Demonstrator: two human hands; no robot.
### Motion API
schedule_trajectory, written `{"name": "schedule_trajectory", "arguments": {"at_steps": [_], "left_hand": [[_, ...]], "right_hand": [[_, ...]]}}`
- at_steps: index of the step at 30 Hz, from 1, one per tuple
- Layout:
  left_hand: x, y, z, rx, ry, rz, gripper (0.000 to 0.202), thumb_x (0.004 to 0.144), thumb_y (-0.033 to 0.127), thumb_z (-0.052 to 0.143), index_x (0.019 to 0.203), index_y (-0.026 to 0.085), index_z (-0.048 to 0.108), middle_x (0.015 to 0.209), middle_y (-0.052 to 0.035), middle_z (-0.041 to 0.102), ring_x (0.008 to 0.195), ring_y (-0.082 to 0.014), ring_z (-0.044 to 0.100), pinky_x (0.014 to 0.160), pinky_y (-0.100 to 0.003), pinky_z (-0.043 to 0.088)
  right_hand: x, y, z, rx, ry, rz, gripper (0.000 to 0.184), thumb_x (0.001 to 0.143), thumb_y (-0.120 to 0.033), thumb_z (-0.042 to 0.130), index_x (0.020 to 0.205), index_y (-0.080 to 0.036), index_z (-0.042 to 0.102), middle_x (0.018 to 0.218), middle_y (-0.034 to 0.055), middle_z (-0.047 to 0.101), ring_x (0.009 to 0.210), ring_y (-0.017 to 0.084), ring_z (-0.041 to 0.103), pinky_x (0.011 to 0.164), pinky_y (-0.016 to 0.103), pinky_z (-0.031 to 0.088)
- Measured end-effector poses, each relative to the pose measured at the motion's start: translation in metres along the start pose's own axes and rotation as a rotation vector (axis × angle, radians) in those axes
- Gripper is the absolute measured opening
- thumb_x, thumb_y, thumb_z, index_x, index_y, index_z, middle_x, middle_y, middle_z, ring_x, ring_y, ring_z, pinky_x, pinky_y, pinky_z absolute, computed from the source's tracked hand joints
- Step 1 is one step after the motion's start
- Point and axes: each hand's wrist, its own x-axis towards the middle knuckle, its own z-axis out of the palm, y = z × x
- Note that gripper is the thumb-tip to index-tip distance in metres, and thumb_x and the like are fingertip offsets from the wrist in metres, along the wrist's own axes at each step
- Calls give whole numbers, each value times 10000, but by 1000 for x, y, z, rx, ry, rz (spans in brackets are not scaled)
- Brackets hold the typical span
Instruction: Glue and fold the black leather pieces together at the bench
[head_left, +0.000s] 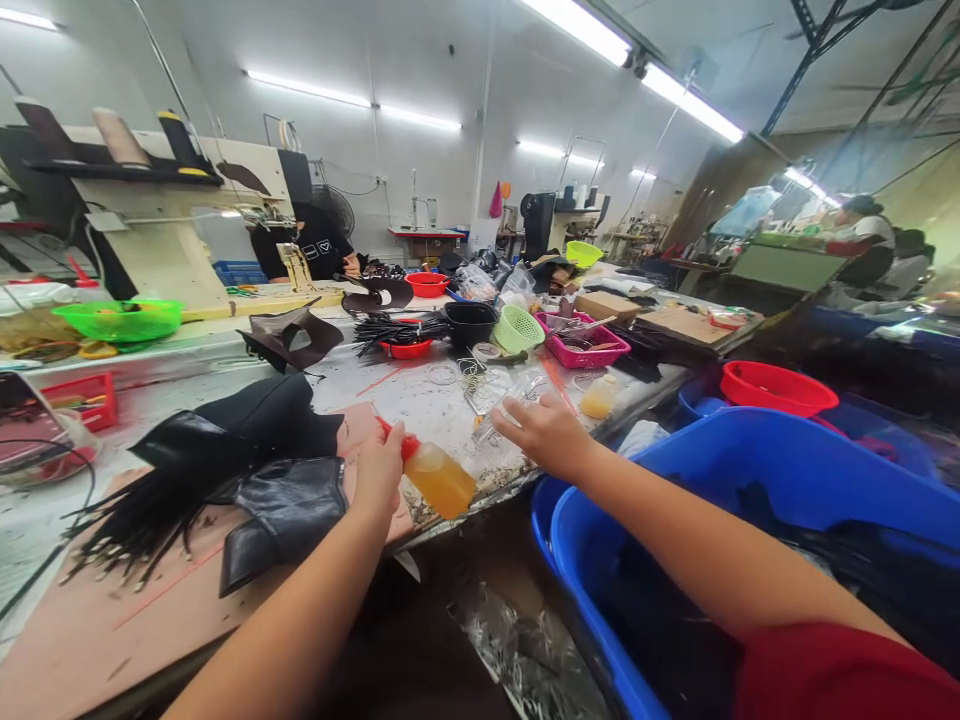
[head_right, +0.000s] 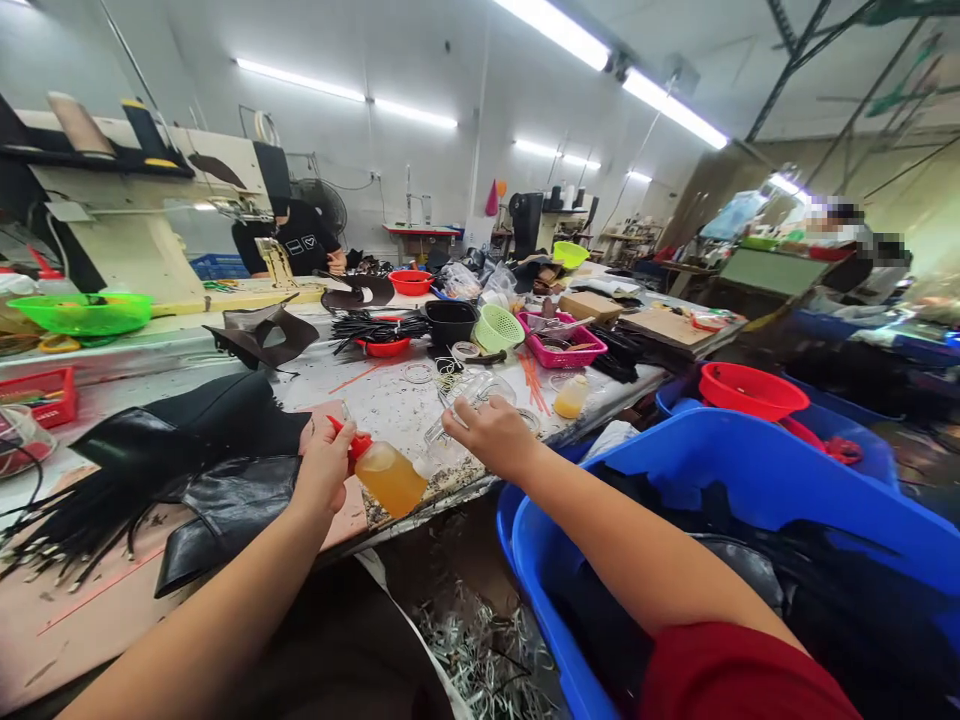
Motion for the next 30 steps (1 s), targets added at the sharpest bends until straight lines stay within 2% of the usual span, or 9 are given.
{"name": "schedule_trajectory", "arguments": {"at_steps": [5,13,19,22,26,30], "left_hand": [[-9,5,8,-49,-62,-102,157,699,305,567,609,177,562,539,6,563,585,-164,567,569,-271,427],[-12,8,8,-98,-34,-195,147,801,242,542,691,147,559,586,28,544,516,-102,516,498,-227,404],[-21,9,12,-126,-57,-264,155,855,229,523,736,133,545,614,44,530,495,-76,498,464,-208,413],[-20,10,9,-141,-51,-293,154,865,232,514,751,132,543,619,44,526,490,-75,495,451,-203,406],[-16,10,4,-159,-5,-296,164,872,246,506,751,139,540,615,52,508,489,-71,476,463,-206,410],[-23,11,9,-166,-35,-293,161,865,250,521,758,135,556,610,52,525,488,-75,494,482,-218,428]], "right_hand": [[-2,4,-12,-131,104,-69,305,874,-71,376,1098,-191,543,1072,88,626,565,118,507,611,327,244],[-4,7,-28,-211,278,-160,265,870,-62,392,1037,-172,565,980,62,650,534,120,470,607,328,229],[10,5,-33,-243,314,-160,275,863,-58,391,1055,-170,553,1014,74,638,548,121,471,606,333,232],[13,9,-35,-258,318,-207,283,856,-48,392,1051,-179,550,1010,64,636,545,116,463,607,330,235],[12,12,-39,-249,350,-300,286,826,-22,413,1000,-194,561,966,27,648,523,109,451,615,320,244],[21,6,-39,-251,366,-282,284,840,-36,403,1026,-197,545,984,36,639,535,106,452,607,321,237]]}}
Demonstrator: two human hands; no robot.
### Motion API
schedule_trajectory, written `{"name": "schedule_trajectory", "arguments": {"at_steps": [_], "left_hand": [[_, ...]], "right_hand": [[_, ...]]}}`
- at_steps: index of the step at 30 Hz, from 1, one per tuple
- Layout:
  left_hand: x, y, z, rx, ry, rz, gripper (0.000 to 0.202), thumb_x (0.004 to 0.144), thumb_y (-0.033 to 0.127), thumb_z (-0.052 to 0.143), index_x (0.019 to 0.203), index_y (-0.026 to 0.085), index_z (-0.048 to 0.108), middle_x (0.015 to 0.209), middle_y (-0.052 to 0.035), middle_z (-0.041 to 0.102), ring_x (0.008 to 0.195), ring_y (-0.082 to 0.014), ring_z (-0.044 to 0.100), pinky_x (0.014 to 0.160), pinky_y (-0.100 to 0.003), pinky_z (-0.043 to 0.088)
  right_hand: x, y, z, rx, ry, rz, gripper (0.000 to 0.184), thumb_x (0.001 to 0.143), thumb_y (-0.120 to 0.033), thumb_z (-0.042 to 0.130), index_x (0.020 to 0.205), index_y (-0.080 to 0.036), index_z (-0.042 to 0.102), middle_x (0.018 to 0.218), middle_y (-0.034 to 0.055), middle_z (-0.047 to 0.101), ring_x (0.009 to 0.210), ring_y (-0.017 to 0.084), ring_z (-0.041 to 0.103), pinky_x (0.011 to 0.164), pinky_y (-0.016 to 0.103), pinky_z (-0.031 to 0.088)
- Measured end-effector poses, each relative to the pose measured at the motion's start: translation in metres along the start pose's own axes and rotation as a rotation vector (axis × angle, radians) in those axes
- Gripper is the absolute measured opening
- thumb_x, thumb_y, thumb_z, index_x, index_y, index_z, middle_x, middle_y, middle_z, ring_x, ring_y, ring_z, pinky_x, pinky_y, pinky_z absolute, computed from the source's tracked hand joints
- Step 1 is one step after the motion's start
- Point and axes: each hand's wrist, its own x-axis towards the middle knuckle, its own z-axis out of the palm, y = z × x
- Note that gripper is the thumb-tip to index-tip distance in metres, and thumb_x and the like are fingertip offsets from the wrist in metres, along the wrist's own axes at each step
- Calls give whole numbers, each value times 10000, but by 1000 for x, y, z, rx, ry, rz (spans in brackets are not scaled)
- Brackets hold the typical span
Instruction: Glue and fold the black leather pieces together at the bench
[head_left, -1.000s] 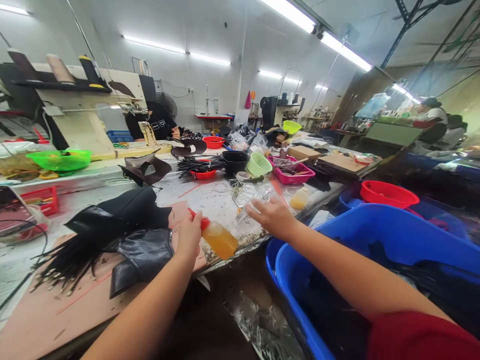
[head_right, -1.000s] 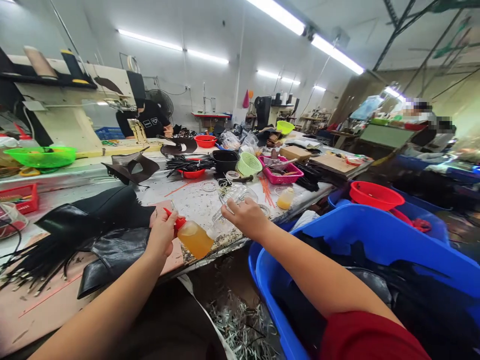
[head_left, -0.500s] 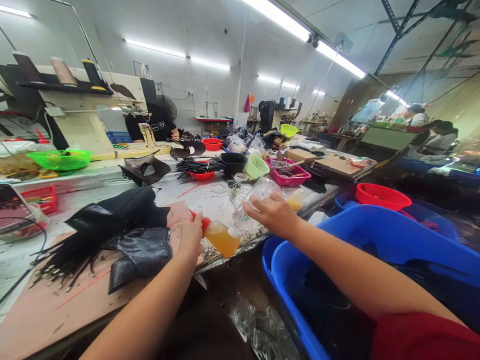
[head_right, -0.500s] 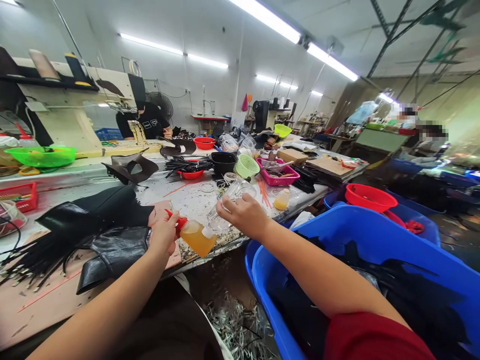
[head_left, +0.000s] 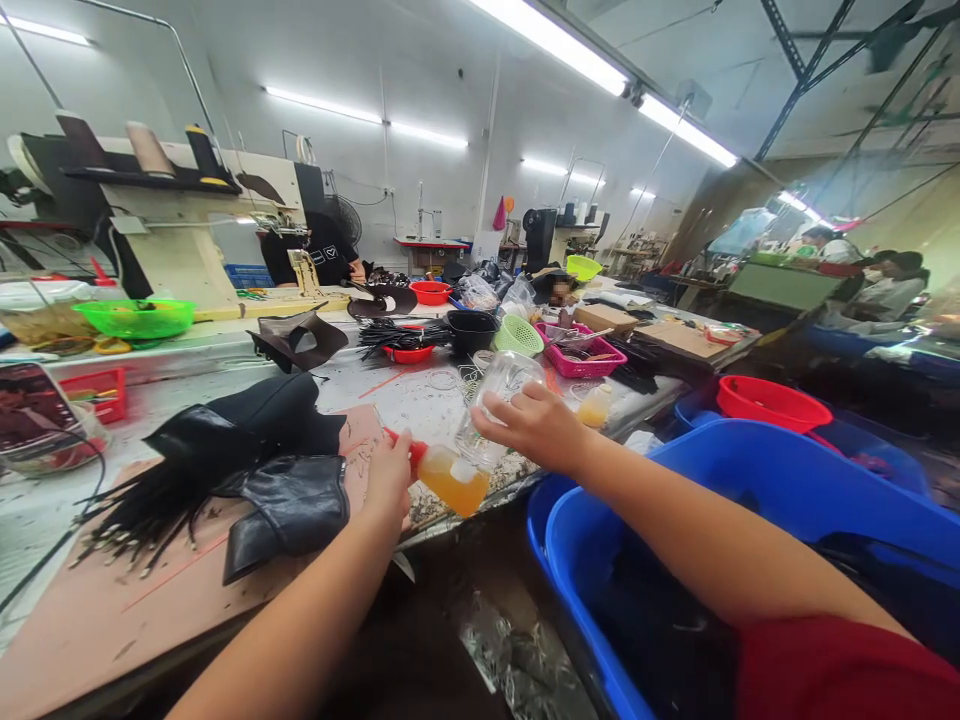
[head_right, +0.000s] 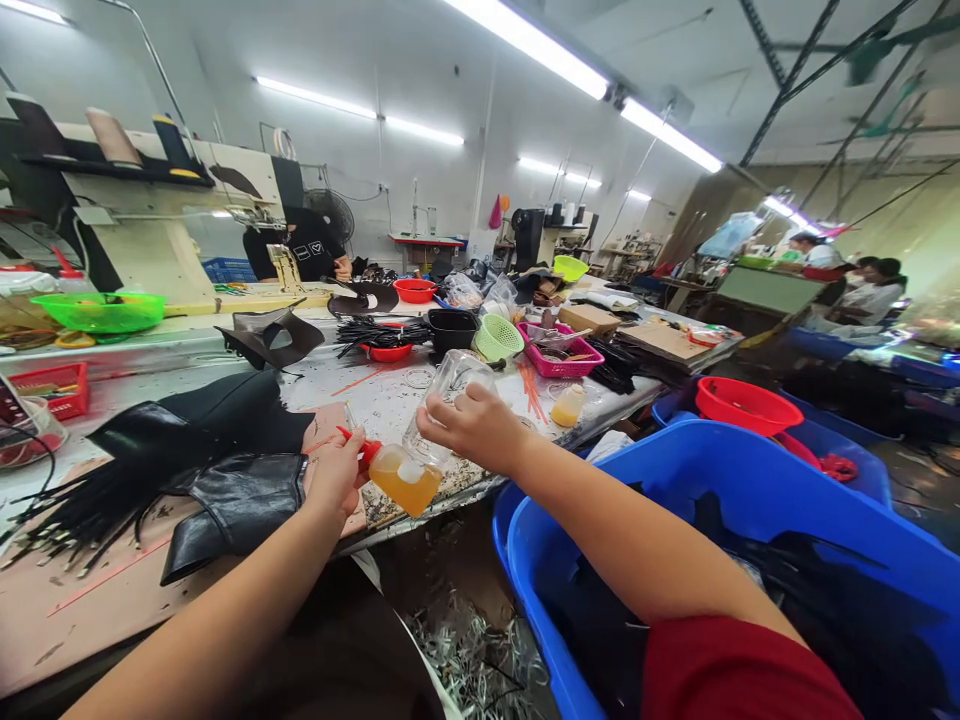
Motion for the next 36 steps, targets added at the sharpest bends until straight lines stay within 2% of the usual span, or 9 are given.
{"name": "schedule_trajectory", "arguments": {"at_steps": [10,15,18,21,24,27,30,33,36], "left_hand": [[-1,-2,2,-2,-38,56,159,811,229,549,676,146,537,544,55,527,457,-81,489,469,-214,403],[-5,-7,5,-7,-82,90,172,675,318,628,637,171,547,502,45,537,462,-118,502,477,-242,407],[-4,-7,3,-6,-71,121,217,625,369,651,610,185,537,498,42,541,484,-129,507,485,-244,394],[-2,-6,1,-2,-69,156,253,597,414,661,606,193,539,522,31,564,533,-147,537,507,-252,396],[-1,-9,-1,10,-102,177,320,557,474,671,629,187,549,535,25,574,550,-163,558,532,-271,411],[-1,-12,-3,31,-143,203,378,536,512,676,660,173,563,555,19,581,574,-168,564,582,-288,427],[0,-16,-7,59,-180,242,388,551,518,675,675,164,576,617,-2,612,633,-176,575,648,-299,436],[3,-19,-8,90,-203,277,363,586,505,666,688,165,588,626,2,615,641,-172,572,664,-293,433],[6,-24,-7,125,-190,289,314,601,460,679,665,165,592,581,13,598,610,-167,557,624,-277,421]], "right_hand": [[13,-5,3,14,-1,36,271,871,-54,386,1045,-174,555,1015,65,642,547,119,478,612,333,240],[19,-7,8,446,-332,358,335,883,-83,393,1164,-212,519,1237,95,543,751,161,570,719,357,308],[14,-3,31,578,-442,583,399,800,-84,532,1184,-193,510,1276,121,502,896,210,580,803,381,348],[9,-8,69,668,-509,751,459,723,-196,680,1151,-156,518,1119,108,589,890,222,590,746,357,437],[14,-27,111,801,-559,901,308,838,-341,584,1066,-138,550,968,53,614,793,161,602,684,325,500],[24,-50,142,912,-523,1012,272,886,-346,520,1054,-135,553,986,50,600,800,146,602,692,324,519],[27,-64,154,982,-429,1094,286,866,-346,551,1060,-136,549,986,51,602,805,151,605,695,324,517],[19,-68,143,979,-296,1184,451,781,-404,632,1115,-125,514,1011,94,594,867,200,598,720,346,499],[12,-77,111,938,-127,1248,419,862,-422,480,1147,-115,477,1026,135,580,892,219,583,740,369,482]]}}
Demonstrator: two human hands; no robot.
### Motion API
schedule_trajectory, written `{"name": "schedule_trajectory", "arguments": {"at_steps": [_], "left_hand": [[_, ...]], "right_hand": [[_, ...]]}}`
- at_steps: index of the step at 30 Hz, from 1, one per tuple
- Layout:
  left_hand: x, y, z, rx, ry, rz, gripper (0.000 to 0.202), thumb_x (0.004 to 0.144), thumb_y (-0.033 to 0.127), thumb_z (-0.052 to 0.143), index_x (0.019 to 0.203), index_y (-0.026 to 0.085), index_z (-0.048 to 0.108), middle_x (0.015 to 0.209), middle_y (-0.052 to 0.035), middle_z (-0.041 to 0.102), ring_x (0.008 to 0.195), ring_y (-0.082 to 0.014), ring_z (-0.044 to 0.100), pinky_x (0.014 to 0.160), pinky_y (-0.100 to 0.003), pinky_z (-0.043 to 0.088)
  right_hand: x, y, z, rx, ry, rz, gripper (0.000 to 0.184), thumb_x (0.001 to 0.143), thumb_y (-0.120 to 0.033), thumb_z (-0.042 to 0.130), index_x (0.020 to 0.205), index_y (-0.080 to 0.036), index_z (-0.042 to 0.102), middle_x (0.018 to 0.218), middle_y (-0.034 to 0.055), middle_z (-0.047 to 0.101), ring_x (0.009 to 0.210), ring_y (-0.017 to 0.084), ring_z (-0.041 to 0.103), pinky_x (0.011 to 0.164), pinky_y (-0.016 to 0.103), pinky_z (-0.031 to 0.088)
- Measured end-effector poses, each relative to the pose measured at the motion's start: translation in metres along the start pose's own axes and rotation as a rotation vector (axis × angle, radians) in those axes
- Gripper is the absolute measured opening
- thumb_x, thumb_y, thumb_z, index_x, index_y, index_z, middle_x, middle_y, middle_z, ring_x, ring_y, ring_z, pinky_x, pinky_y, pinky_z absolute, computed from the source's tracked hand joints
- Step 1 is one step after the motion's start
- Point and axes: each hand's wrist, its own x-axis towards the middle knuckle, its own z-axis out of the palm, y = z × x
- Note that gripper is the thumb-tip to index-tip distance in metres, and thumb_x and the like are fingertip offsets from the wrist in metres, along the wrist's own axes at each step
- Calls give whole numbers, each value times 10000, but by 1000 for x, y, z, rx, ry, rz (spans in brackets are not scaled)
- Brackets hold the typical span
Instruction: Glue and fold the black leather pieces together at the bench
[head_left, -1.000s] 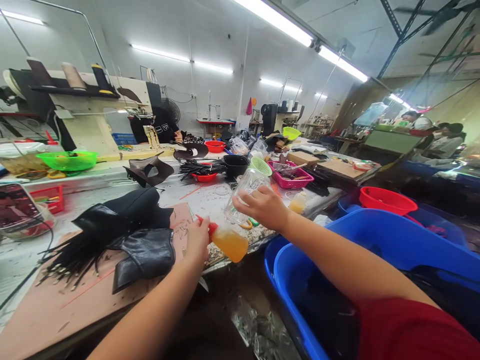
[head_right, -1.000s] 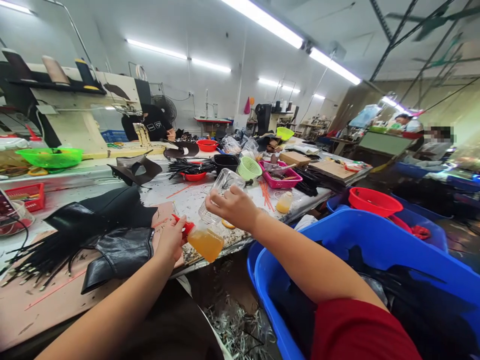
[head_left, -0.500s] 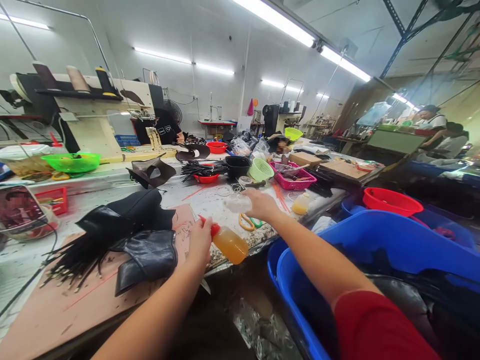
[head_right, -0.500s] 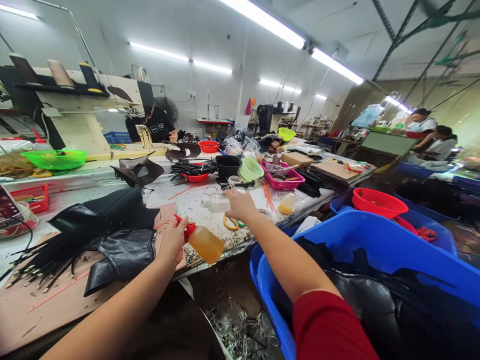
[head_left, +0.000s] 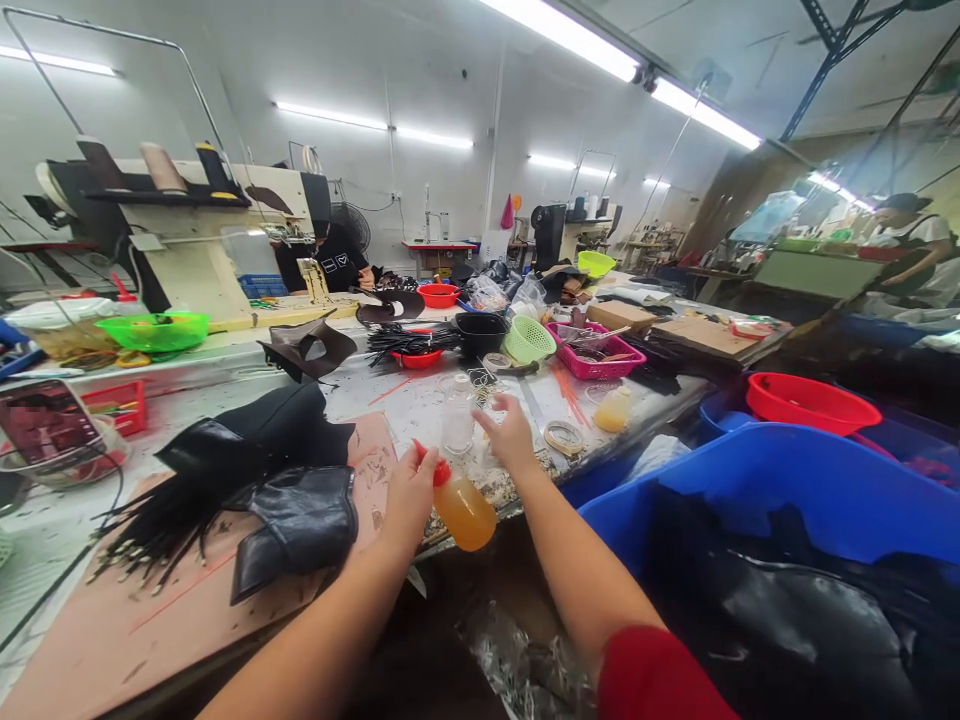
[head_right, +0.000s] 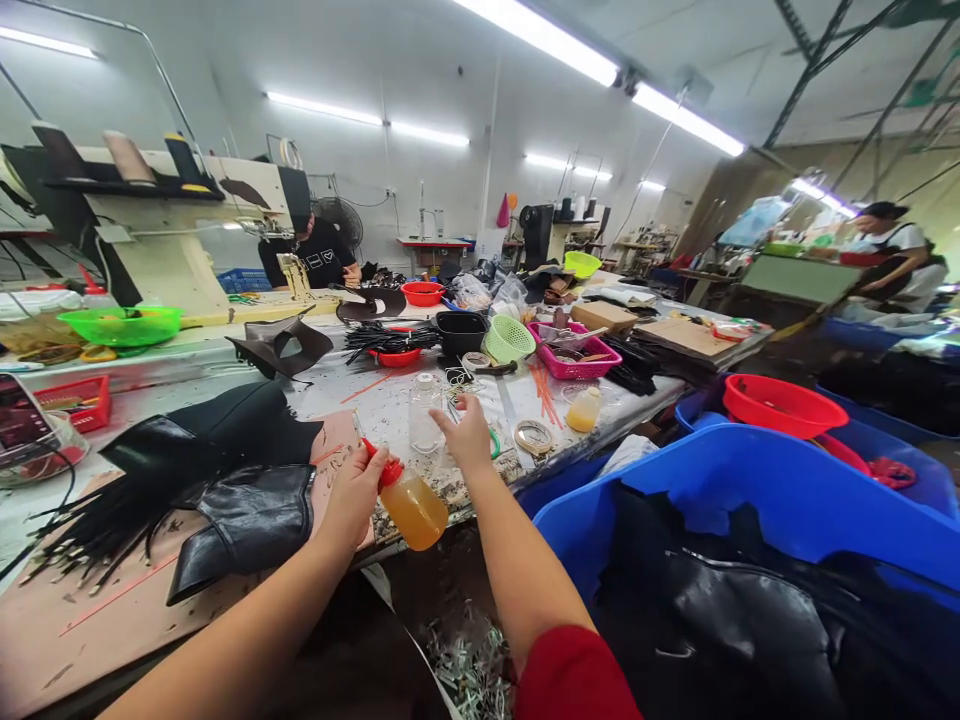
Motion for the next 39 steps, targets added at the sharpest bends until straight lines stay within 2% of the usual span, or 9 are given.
{"name": "schedule_trajectory", "arguments": {"at_steps": [2,4,9,16,21,25,29,33,39], "left_hand": [[1,-4,3,17,16,-6,289,596,433,692,632,168,582,545,22,578,580,-163,546,588,-268,412],[2,-7,7,24,34,-13,286,598,431,690,611,172,569,524,31,563,552,-156,534,560,-262,405],[2,-10,8,23,73,-34,342,579,489,682,618,168,571,505,29,560,514,-151,525,529,-260,402],[0,-8,4,15,98,-47,322,556,471,701,591,184,559,488,39,546,515,-154,528,510,-254,398],[-3,-4,7,3,75,-91,312,533,437,713,582,178,545,488,40,538,497,-145,515,493,-255,399],[-1,6,-1,-20,112,-131,317,555,460,667,617,181,529,526,37,539,494,-136,514,480,-252,402],[0,11,-4,-53,138,-149,314,554,451,661,645,183,524,560,35,539,512,-129,529,479,-238,399],[-4,15,5,-97,141,-148,300,543,431,666,642,184,526,571,32,550,532,-123,533,479,-222,387],[-11,22,17,-149,102,-156,364,493,455,702,630,175,515,545,37,556,496,-111,513,470,-216,387]], "right_hand": [[-26,-15,-9,48,46,-86,309,911,-367,379,1047,-135,531,981,114,595,866,194,585,756,351,482],[-52,-31,-15,92,32,-222,198,872,-328,471,902,-169,584,932,80,618,895,184,588,790,317,488],[-101,-36,-26,107,38,-467,260,872,-124,408,1039,-179,599,995,97,662,963,193,601,843,351,512],[-116,-28,-25,45,59,-758,269,878,-80,403,972,-118,653,1034,130,673,1058,214,584,901,335,513],[-100,-36,-24,-8,74,-790,294,878,-68,373,960,-139,646,1094,118,652,1147,222,524,963,409,465],[-113,-13,-36,67,20,-856,269,870,-83,393,863,-188,641,982,63,699,1061,181,590,921,352,508],[-130,6,-41,81,103,-664,295,840,-50,380,881,-200,630,991,94,686,995,182,626,822,330,562],[-133,-6,-33,62,155,-541,355,817,-20,348,996,-197,597,1145,126,617,1093,194,568,870,366,535],[-138,-26,-31,-23,57,-850,210,874,-114,427,952,-147,618,1050,138,665,947,197,638,824,309,549]]}}
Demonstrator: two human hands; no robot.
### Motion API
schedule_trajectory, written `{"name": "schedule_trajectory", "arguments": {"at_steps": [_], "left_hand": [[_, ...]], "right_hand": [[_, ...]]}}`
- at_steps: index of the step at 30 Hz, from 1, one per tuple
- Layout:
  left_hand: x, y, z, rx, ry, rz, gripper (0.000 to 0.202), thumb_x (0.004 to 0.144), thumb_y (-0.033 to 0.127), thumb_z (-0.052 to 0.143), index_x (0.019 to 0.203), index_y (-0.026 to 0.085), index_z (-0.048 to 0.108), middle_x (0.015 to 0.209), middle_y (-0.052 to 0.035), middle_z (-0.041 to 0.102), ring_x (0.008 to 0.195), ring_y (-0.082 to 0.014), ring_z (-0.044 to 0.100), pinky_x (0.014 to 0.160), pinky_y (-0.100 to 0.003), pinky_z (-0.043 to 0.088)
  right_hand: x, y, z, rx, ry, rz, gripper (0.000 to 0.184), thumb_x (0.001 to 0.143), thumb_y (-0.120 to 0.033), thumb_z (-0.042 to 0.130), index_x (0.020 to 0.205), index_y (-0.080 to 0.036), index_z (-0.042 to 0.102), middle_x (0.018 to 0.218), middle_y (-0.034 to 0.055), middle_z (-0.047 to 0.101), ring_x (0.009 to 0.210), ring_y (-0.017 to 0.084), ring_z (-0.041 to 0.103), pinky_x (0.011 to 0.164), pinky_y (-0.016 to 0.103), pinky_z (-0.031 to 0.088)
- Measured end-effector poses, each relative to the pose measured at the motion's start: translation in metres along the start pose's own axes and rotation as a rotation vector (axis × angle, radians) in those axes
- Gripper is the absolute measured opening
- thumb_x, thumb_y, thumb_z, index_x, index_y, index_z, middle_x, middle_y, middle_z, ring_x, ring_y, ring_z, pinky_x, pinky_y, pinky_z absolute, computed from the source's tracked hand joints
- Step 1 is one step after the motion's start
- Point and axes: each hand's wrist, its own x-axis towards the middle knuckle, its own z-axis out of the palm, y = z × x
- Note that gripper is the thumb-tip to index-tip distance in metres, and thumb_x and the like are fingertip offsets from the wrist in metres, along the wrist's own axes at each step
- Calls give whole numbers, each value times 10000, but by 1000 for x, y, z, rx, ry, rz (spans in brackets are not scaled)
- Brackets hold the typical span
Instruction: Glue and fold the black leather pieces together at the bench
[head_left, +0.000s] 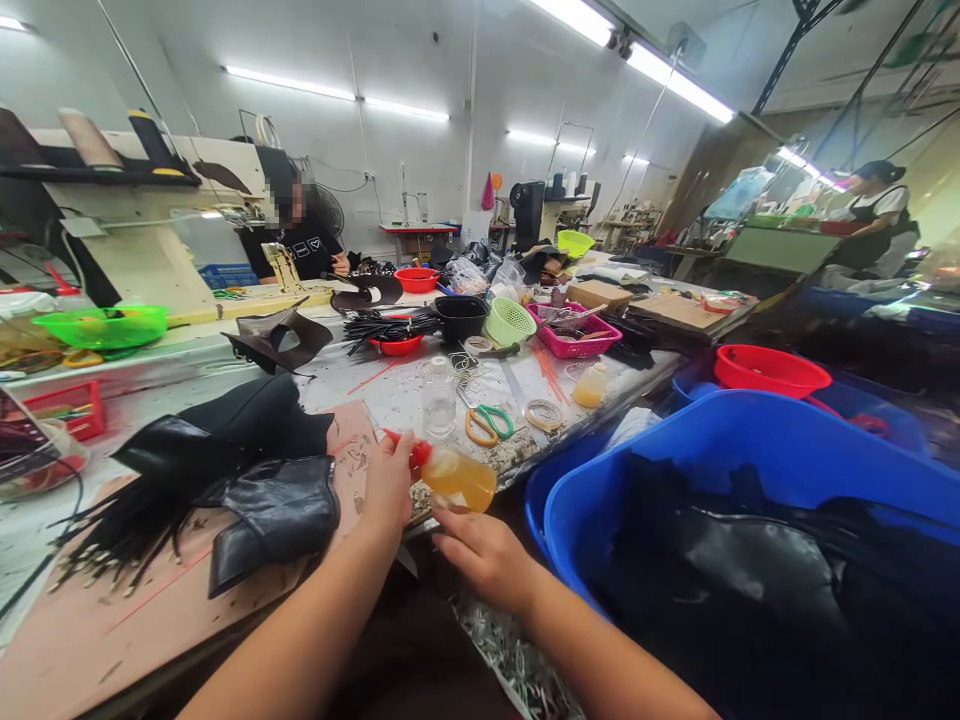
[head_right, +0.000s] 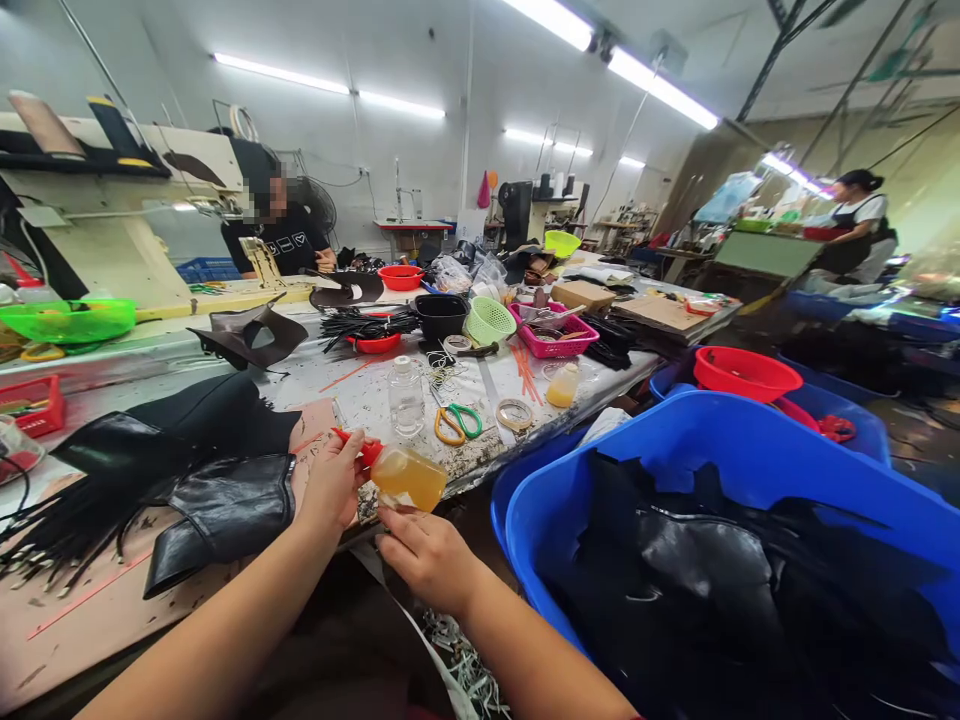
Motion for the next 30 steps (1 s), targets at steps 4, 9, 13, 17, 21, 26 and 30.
{"name": "schedule_trajectory", "arguments": {"at_steps": [4,9,13,17,21,26,30], "left_hand": [[-2,4,1,-6,-29,11,389,465,461,716,628,167,520,569,30,572,513,-105,511,481,-213,393],[-2,3,3,-11,-53,18,385,462,460,713,625,165,527,577,27,573,534,-118,530,509,-235,403],[-4,1,6,-27,-76,28,393,452,459,724,623,160,535,573,22,581,573,-137,561,559,-251,426],[-4,1,7,-53,-84,9,385,450,439,735,629,164,532,553,24,582,555,-152,569,535,-259,426],[-2,3,7,-96,-52,9,343,486,397,724,637,172,514,554,37,578,547,-139,573,530,-244,426],[-1,7,8,-118,-31,0,268,545,340,697,651,172,516,564,44,576,495,-105,546,472,-206,402],[0,9,6,-136,-31,3,227,572,321,677,651,170,526,570,39,577,493,-95,544,470,-196,411]], "right_hand": [[-11,10,-12,-57,95,49,238,858,-64,424,979,-158,606,1018,128,678,995,201,620,882,353,525],[-10,19,-20,-22,131,266,434,768,18,360,1137,-139,524,1130,149,625,1169,202,507,927,381,498],[-3,15,-22,68,42,203,461,717,-13,390,1150,-125,500,1176,152,600,1196,216,479,962,423,462],[-1,11,-20,61,155,191,281,810,-30,416,1013,-155,564,1063,114,663,1128,203,538,933,379,486],[-3,5,-12,19,76,36,164,879,-106,448,856,-164,600,875,61,705,901,171,634,850,299,521],[-13,7,0,-59,2,132,185,884,-105,433,836,-154,606,852,100,697,796,194,639,723,315,543],[-31,14,-1,-55,65,262,215,857,-81,419,818,-190,600,747,60,679,711,179,640,640,295,549]]}}
